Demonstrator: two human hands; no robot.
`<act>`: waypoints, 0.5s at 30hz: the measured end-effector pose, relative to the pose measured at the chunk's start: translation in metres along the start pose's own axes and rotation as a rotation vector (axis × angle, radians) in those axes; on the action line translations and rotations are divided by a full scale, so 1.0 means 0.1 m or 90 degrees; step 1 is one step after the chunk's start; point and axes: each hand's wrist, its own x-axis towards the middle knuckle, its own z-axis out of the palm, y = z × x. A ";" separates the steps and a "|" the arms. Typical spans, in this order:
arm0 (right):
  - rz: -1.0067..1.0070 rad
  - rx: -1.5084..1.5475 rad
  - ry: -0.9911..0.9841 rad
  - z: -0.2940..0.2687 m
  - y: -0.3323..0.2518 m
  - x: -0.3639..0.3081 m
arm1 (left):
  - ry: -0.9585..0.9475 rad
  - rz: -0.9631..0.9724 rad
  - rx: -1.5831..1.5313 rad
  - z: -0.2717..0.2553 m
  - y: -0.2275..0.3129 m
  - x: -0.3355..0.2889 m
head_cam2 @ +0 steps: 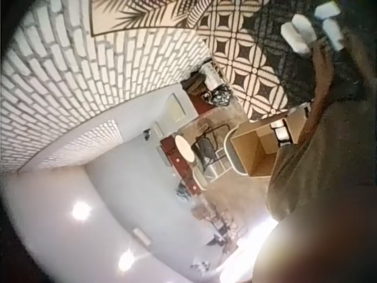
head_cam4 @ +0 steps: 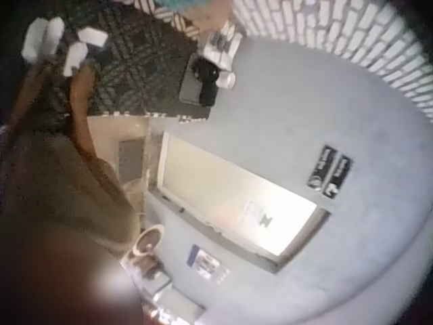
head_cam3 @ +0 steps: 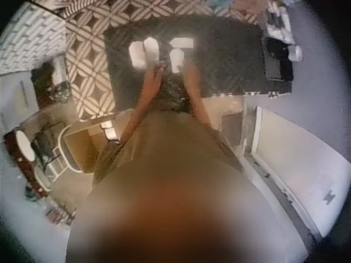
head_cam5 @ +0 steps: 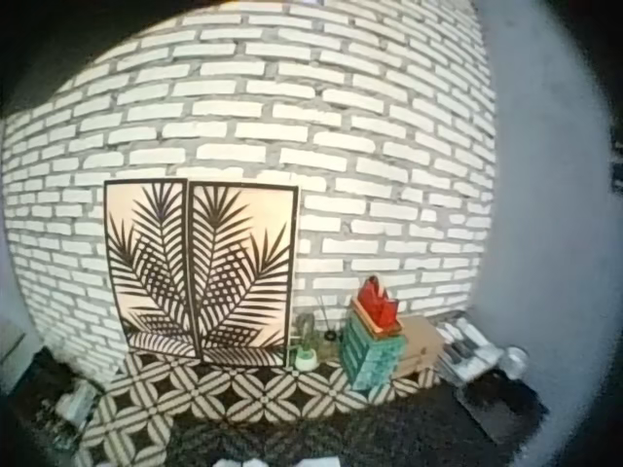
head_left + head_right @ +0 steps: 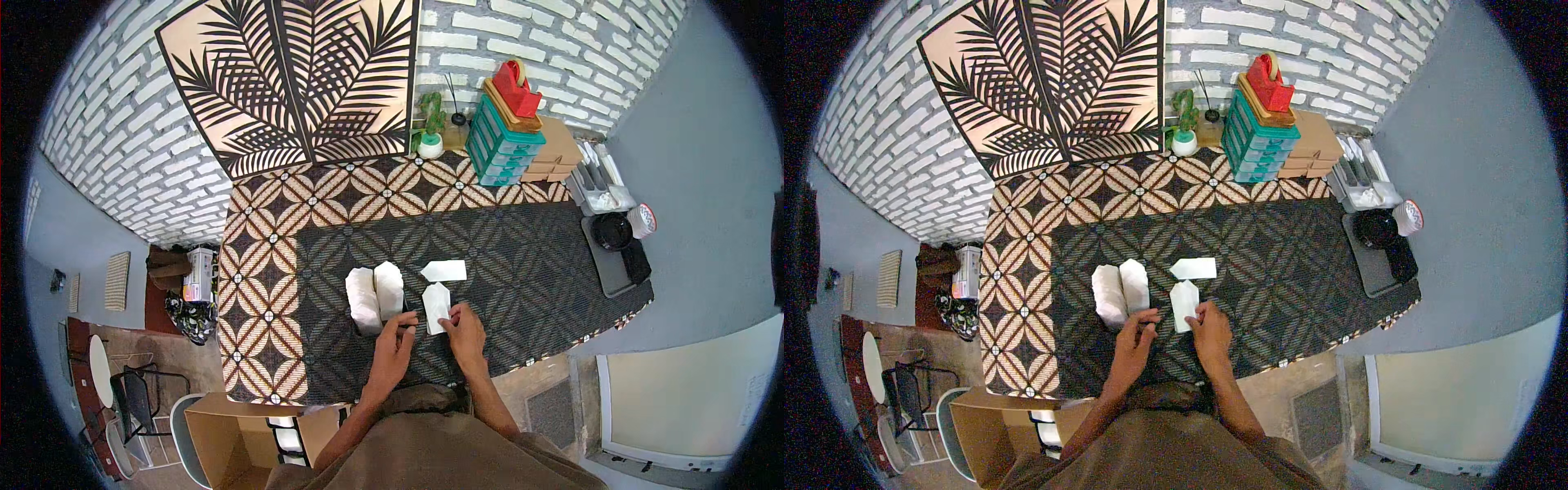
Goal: The recorder is assembling small white cube containers into black plastic bases and organizing them within a large cardboard box.
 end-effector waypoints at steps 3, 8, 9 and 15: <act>0.012 -0.001 -0.007 -0.01 0.00 0.00 | 0.003 0.011 -0.018 0.02 -0.04 0.00; 0.002 0.038 -0.021 -0.03 -0.03 0.00 | 0.006 -0.001 -0.014 0.03 -0.01 0.00; 0.013 0.142 -0.051 -0.05 -0.07 0.00 | 0.016 -0.010 -0.023 0.04 -0.01 0.00; 0.034 0.548 -0.178 -0.09 -0.40 -0.09 | -0.002 -0.127 -0.144 -0.02 0.06 0.04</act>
